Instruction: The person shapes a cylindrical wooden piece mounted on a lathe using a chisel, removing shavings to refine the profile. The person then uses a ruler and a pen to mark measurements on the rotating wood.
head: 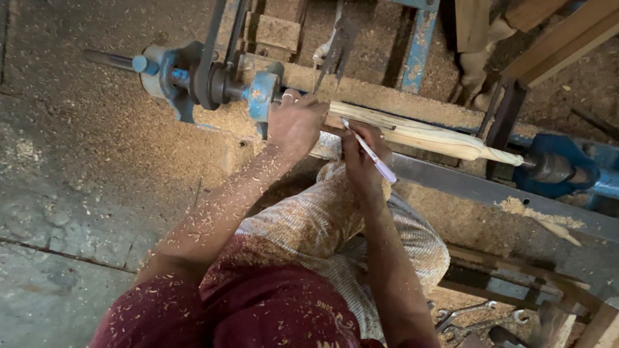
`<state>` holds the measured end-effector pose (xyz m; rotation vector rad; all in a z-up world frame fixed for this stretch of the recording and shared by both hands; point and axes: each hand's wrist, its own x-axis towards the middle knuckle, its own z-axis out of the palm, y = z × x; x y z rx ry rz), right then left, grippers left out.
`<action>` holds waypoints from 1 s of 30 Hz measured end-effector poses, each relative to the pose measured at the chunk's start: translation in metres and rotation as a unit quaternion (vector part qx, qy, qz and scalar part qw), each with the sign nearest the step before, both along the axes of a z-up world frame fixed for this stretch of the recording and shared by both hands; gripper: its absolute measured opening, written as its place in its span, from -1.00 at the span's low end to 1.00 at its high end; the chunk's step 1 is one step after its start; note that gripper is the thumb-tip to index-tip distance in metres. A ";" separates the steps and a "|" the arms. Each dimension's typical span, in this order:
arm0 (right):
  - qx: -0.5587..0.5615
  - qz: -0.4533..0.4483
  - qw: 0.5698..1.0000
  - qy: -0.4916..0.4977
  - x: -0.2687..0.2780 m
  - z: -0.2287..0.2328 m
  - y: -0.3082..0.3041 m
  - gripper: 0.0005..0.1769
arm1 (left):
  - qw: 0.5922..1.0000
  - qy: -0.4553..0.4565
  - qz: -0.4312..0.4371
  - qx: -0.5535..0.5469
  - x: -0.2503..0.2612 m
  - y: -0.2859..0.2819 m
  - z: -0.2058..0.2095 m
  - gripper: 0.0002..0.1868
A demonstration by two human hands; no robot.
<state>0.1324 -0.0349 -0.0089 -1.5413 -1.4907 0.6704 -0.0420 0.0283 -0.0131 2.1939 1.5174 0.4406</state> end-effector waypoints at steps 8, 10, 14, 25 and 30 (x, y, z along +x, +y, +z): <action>0.044 0.004 0.998 -0.044 0.000 0.000 0.002 -0.85 | 0.999 0.019 0.013 -0.038 0.002 0.001 0.005 -0.68; 0.025 0.001 0.999 -0.039 0.001 0.000 0.003 -0.86 | 0.999 0.017 0.015 -0.029 0.003 0.001 0.004 -0.67; 0.022 0.010 0.999 -0.037 0.002 -0.001 0.004 -0.86 | 1.000 0.015 0.009 -0.022 0.002 0.002 0.003 -0.68; 0.004 0.004 0.999 -0.054 0.004 -0.003 0.005 -0.85 | 0.999 0.020 0.006 -0.047 0.001 0.003 0.008 -0.66; 0.015 0.010 0.998 -0.068 0.005 -0.002 0.004 -0.85 | 0.998 0.039 0.001 -0.041 0.002 0.004 0.008 -0.70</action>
